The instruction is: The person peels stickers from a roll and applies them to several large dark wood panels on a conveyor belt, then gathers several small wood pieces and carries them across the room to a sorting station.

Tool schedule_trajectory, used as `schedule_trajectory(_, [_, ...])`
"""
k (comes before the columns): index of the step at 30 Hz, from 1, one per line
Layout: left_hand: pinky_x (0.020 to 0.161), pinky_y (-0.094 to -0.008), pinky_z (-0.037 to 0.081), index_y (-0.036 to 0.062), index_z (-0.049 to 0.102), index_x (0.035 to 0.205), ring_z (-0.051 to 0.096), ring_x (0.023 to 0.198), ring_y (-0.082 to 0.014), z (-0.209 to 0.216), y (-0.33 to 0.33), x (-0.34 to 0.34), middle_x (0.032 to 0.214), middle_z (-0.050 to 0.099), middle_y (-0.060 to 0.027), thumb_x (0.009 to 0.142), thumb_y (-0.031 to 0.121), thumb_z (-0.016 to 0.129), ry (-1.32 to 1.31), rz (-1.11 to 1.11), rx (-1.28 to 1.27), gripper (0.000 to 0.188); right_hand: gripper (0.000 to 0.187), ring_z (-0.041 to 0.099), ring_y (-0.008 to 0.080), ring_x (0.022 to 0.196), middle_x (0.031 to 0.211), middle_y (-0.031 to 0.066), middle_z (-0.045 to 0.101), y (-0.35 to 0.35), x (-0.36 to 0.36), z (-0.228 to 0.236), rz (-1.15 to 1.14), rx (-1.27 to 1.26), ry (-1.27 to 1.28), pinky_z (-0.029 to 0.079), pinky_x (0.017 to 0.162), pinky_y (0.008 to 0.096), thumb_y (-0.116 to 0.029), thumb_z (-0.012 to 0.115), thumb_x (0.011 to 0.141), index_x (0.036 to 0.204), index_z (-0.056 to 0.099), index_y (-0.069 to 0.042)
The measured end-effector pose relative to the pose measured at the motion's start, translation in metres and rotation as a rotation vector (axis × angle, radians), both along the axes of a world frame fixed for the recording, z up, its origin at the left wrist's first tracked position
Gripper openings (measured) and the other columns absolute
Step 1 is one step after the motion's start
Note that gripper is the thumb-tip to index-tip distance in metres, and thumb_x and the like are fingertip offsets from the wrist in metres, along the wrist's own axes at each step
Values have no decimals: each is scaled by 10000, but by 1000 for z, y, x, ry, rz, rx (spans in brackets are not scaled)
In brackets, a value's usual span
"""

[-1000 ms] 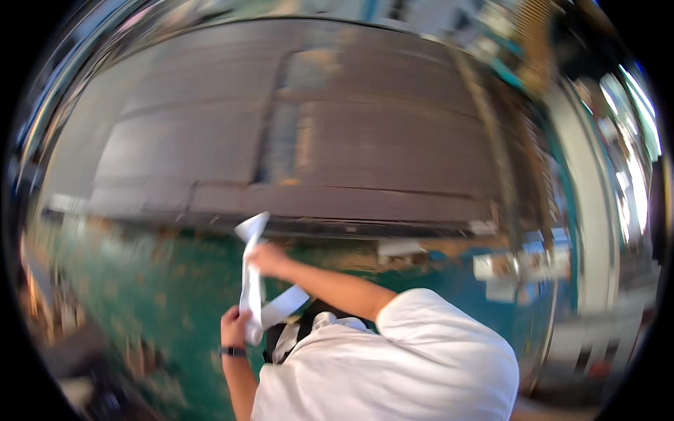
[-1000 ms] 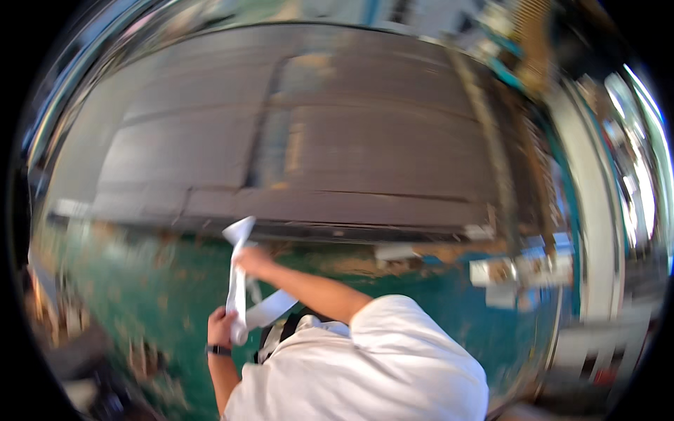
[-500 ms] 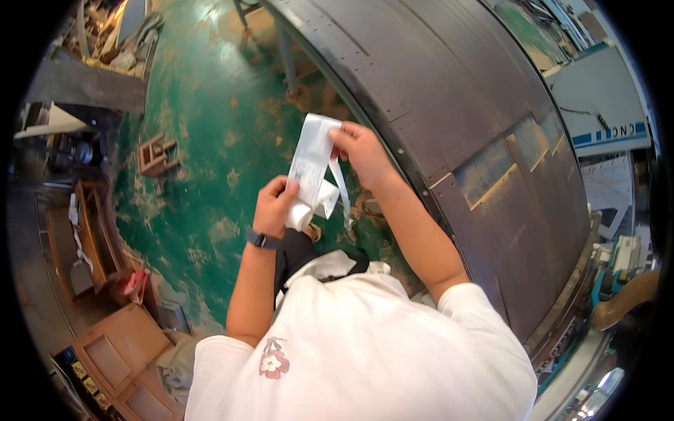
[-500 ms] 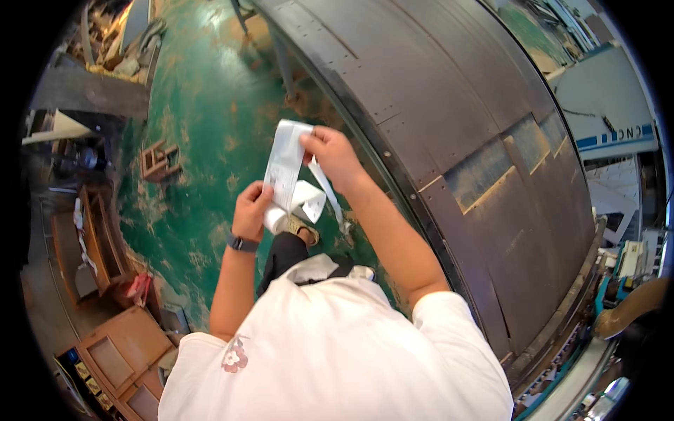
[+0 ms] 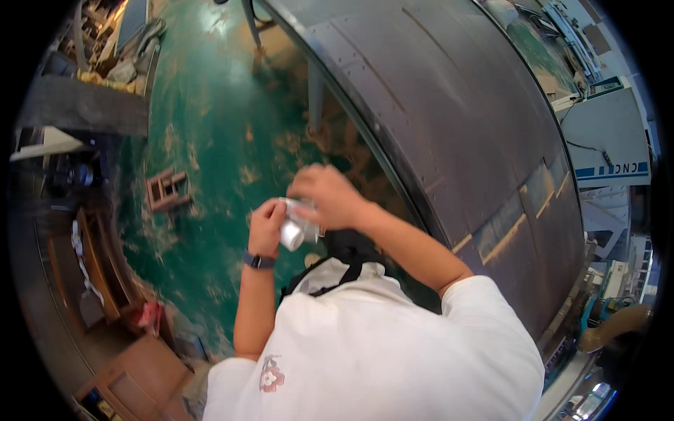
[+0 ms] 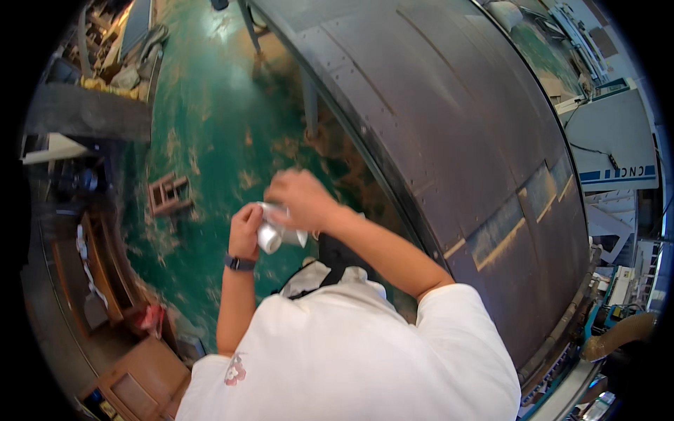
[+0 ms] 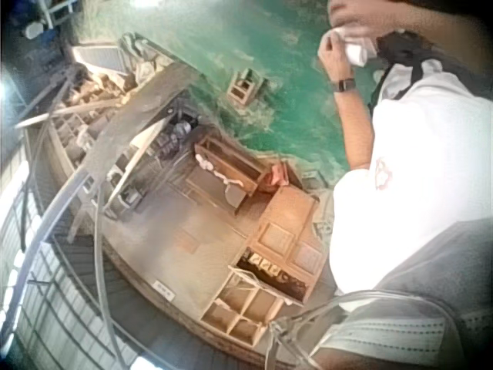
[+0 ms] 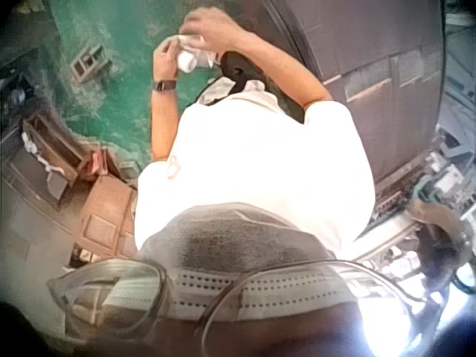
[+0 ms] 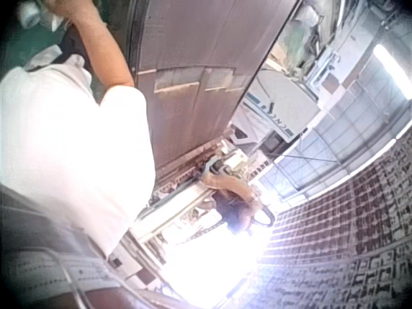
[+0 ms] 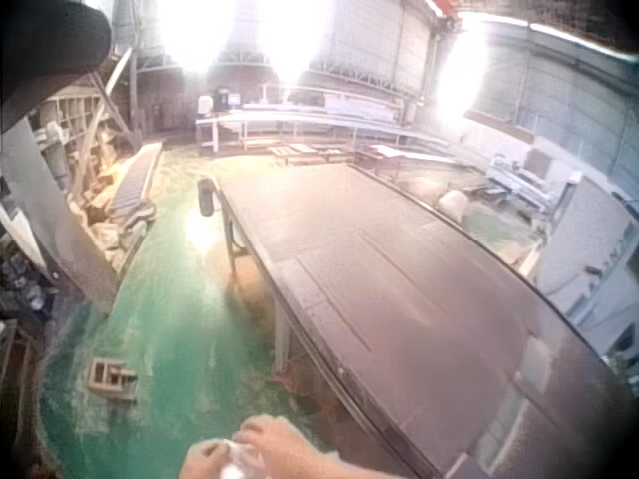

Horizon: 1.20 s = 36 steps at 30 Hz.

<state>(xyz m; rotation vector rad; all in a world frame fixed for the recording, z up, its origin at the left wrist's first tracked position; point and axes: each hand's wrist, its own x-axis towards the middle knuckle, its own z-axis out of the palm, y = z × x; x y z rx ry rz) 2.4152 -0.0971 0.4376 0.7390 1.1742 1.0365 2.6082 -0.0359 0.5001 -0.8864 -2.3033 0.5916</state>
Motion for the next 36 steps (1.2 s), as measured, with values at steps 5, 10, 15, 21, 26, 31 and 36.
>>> schedule_trajectory(5, [801, -275, 472, -30, 578, 1203, 596, 914, -134, 1, 114, -29, 1036, 644, -61, 828, 28, 595, -58, -149, -67, 380, 196, 644, 195, 812, 843, 98, 674, 145, -20, -59, 136, -684, 213, 483, 727, 333, -198, 609, 825, 906, 682, -35])
schedule_trajectory(10, [812, -295, 477, -37, 569, 1207, 604, 933, -156, -18, 228, -57, 1069, 642, -82, 819, -19, 552, 39, -139, -276, 389, 219, 643, 257, 775, 838, 102, 678, 323, -21, -95, -329, -1011, 510, 498, 713, 347, -248, 609, 808, 864, 697, -55])
schedule_trajectory(15, [818, -297, 478, -41, 550, 1230, 604, 941, -163, -11, 357, -67, 1100, 632, -91, 813, -17, 531, 24, -43, -345, 418, 297, 631, 299, 871, 881, 104, 670, 400, -57, -76, 183, -574, 25, 475, 787, 427, -366, 593, 794, 835, 706, -94])
schedule_trajectory(21, [796, -321, 505, -33, 556, 1197, 630, 918, -195, -14, 485, -111, 1066, 645, -107, 796, -25, 513, -29, -274, -366, 403, 266, 644, 311, 816, 799, 135, 663, 534, -55, -93, -564, -786, 432, 501, 724, 409, -290, 582, 818, 837, 675, -41])
schedule_trajectory(26, [819, -275, 460, -21, 581, 1148, 588, 916, -146, -33, 635, -130, 1025, 638, -67, 811, -21, 534, -5, -454, -303, 340, 286, 627, 332, 830, 861, 153, 651, 581, -102, -71, -224, -514, 94, 488, 727, 437, -327, 596, 806, 864, 680, -60])
schedule_trajectory(31, [843, -282, 458, -31, 554, 1210, 593, 948, -150, -27, 741, -149, 1072, 639, -68, 822, -33, 525, -47, -613, -327, 390, 205, 645, 295, 785, 843, 155, 662, 655, -110, -86, -763, -784, 379, 498, 707, 380, -210, 604, 812, 901, 669, -37])
schedule_trajectory(36, [842, -286, 461, -25, 562, 1194, 595, 948, -149, -38, 803, -191, 1072, 641, -70, 838, -17, 535, -5, -758, -467, 358, 160, 619, 191, 825, 912, 89, 647, 695, -60, -154, -1024, -799, 1544, 492, 761, 295, -128, 541, 888, 954, 607, 2])
